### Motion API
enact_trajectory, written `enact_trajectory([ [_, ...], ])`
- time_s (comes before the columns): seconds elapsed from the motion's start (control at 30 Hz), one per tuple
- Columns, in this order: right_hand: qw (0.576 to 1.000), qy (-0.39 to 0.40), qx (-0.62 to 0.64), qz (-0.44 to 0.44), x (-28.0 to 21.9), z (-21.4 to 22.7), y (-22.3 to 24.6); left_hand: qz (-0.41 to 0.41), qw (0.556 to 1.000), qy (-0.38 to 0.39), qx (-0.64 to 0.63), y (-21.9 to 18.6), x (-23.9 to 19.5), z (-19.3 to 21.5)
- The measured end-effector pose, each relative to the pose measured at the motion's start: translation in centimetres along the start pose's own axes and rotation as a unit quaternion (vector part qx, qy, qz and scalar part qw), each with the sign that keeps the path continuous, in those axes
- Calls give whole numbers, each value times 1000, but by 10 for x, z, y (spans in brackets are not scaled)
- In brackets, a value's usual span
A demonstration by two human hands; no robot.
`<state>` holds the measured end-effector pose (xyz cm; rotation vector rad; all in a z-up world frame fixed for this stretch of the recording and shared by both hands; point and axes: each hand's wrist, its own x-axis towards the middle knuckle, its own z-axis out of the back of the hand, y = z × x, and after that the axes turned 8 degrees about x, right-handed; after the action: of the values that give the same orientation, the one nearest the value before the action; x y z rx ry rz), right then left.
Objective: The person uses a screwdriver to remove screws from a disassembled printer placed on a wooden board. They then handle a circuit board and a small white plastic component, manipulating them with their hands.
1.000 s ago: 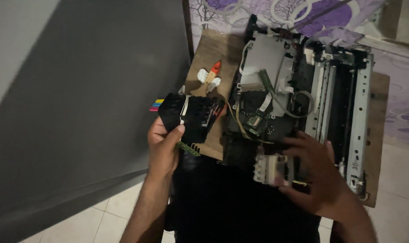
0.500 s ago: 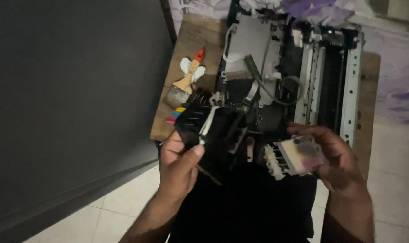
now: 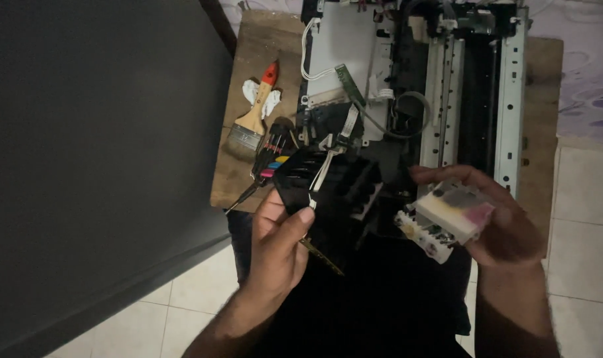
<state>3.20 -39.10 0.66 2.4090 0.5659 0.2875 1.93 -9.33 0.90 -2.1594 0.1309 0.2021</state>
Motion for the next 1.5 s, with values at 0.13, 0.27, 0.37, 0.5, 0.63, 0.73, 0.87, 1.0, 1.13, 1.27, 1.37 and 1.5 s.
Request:
enact_trajectory([
  [0.13,999,4,-45,-25,-4,6,3,-2,1000,14,4,1,-1,-4],
  [0.27,994,-76,-79,8,-8,12,-5,-3,999,17,34,7,1,-2],
  [0.37,994,-77,-72,-8,-4,9,-4,5,1000,-5,19,8,1,-4],
  [0.5,961,-167,-221,-24,5,-9,-4,-14,999,7,41,7,1,-3],
  [0.63,816,-356,-426,-158,38,-70,6,0,998,8,59,11,-1,2],
  [0.73,834,-361,-395,-133,38,-73,1,-12,994,5,107,6,-4,-3],
  [0.87,852,-369,-352,-118,37,-84,0,-16,983,16,184,-8,-9,-10],
  [1.0,866,-327,-364,-108,32,-78,-3,-49,954,24,296,-15,-13,-18],
  [1.13,895,-223,-384,-30,25,-63,-12,-55,949,53,305,-11,-17,-18],
  [1.27,848,-362,-371,-110,32,-95,-11,-73,945,12,317,-7,-16,-19],
  [1.37,821,-307,-480,-17,25,-81,-28,-61,961,-20,267,1,-13,-14],
  [1.5,749,-295,-579,130,25,-83,-44,-18,974,-27,226,4,-13,-15],
])
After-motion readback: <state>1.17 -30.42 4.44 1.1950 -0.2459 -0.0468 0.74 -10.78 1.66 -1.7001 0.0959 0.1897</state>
